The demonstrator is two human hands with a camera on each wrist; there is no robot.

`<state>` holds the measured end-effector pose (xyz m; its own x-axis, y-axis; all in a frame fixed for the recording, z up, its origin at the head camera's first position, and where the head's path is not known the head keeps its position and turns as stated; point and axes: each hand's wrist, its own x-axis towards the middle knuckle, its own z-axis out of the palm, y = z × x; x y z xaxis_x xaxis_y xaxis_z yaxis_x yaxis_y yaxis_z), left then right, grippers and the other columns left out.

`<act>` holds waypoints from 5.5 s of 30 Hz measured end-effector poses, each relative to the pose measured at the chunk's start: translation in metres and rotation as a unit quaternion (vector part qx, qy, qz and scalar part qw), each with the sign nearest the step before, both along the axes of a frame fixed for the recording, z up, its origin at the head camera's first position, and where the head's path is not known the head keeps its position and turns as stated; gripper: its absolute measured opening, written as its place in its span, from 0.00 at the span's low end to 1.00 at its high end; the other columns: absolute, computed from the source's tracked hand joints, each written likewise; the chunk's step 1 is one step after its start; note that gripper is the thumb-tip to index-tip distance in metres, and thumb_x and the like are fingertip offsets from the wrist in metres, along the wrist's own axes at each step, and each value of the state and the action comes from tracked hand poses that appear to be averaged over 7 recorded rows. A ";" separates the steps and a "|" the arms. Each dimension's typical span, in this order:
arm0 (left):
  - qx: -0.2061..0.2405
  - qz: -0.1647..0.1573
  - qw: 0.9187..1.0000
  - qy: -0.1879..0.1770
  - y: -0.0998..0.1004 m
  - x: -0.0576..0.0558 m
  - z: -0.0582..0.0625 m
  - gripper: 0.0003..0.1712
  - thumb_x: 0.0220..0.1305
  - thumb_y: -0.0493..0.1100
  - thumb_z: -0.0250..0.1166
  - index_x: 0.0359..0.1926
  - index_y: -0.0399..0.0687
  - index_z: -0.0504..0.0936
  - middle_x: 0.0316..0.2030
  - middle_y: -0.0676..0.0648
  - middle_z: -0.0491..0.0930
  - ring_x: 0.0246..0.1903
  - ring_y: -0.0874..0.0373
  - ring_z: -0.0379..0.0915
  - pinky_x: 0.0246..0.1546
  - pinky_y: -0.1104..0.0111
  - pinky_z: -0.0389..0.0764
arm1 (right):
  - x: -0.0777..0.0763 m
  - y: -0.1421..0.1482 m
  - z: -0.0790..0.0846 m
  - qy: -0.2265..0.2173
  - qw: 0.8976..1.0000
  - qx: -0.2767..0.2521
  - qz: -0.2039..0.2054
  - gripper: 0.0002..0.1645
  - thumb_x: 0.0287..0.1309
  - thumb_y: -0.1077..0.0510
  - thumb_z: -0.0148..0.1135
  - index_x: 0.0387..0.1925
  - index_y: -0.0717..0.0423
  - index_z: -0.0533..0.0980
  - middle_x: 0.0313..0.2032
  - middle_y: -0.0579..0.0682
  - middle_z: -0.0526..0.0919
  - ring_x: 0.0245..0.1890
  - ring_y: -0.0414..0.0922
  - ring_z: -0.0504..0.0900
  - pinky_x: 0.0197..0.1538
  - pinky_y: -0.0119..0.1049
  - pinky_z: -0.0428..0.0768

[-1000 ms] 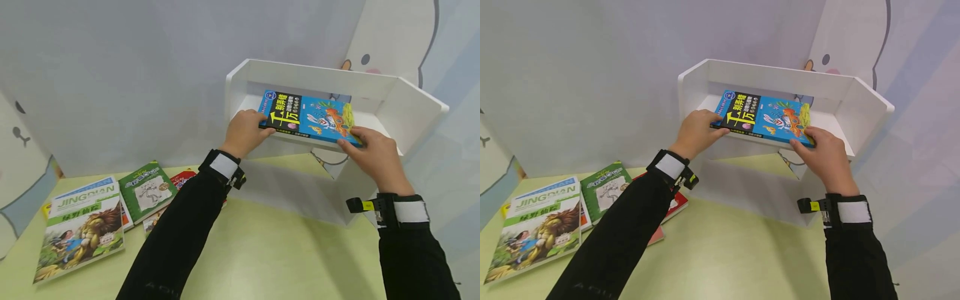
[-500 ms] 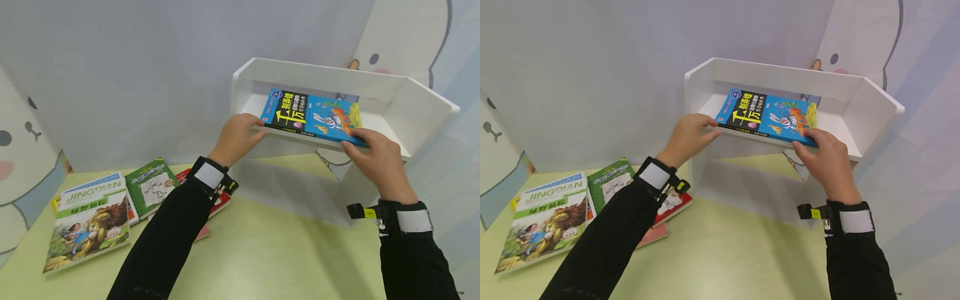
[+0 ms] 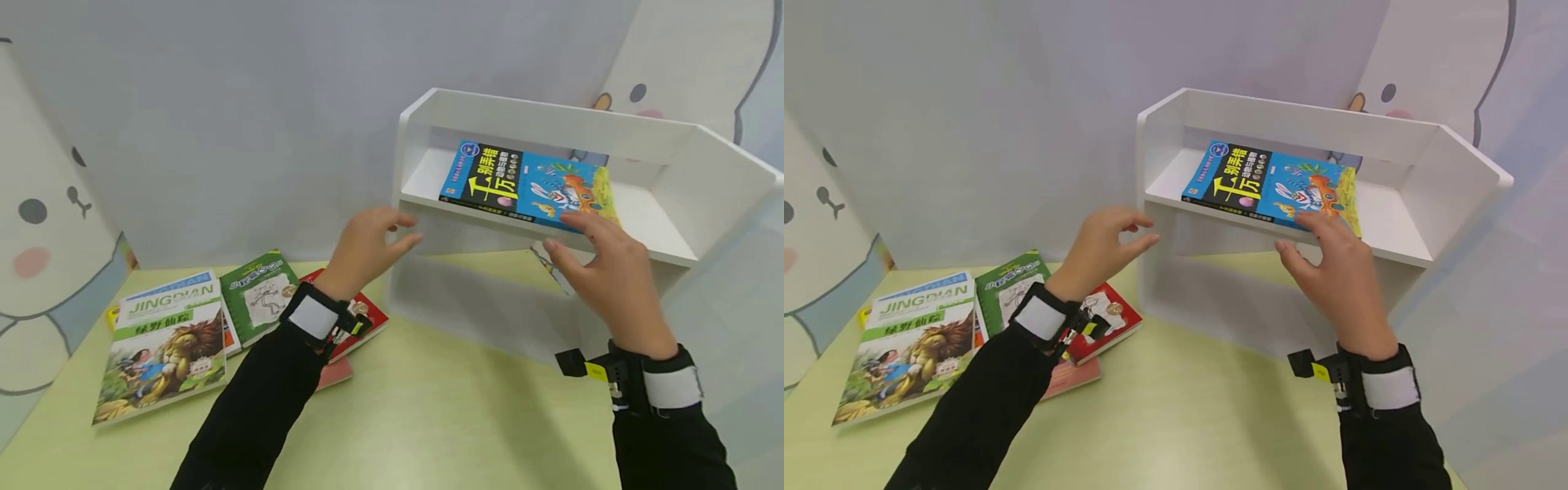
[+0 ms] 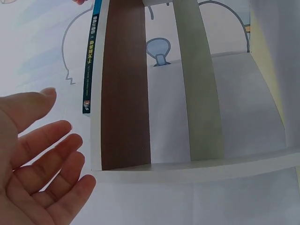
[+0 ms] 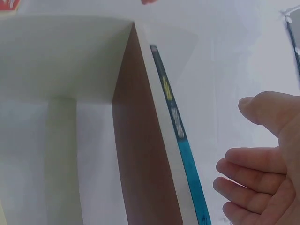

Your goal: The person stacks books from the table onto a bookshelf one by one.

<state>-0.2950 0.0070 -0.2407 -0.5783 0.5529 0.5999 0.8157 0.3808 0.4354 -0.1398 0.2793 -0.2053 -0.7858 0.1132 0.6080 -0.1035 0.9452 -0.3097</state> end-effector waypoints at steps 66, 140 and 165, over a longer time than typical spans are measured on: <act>0.276 0.327 0.795 -0.429 -0.086 0.019 -0.187 0.23 0.71 0.46 0.57 0.63 0.41 0.74 0.57 0.39 0.76 0.58 0.45 0.71 0.55 0.53 0.73 | -0.135 -0.130 -0.219 -0.343 0.859 -0.378 0.047 0.25 0.67 0.49 0.56 0.53 0.66 0.78 0.45 0.60 0.81 0.44 0.53 0.78 0.47 0.45 0.77; 0.380 0.231 0.710 -0.546 -0.081 0.029 -0.163 0.31 0.64 0.28 0.61 0.68 0.30 0.65 0.63 0.33 0.68 0.58 0.44 0.72 0.51 0.63 0.78 | -0.109 -0.141 -0.156 -0.247 0.872 -0.411 0.096 0.14 0.65 0.58 0.61 0.43 0.68 0.77 0.42 0.60 0.79 0.34 0.49 0.80 0.40 0.36 0.81; 0.333 0.200 0.773 -0.502 -0.078 0.051 -0.120 0.32 0.66 0.34 0.62 0.70 0.37 0.64 0.62 0.39 0.68 0.57 0.48 0.72 0.46 0.64 0.80 | -0.075 -0.123 -0.140 -0.250 0.857 -0.441 0.094 0.12 0.64 0.61 0.61 0.40 0.69 0.75 0.37 0.58 0.79 0.29 0.43 0.79 0.37 0.31 0.80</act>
<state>-0.2436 -0.0714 -0.3608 -0.9819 -0.0292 -0.1870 -0.1848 -0.0655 0.9806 -0.2146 0.1566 -0.3456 -0.9781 0.1977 -0.0655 0.1244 0.3024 -0.9450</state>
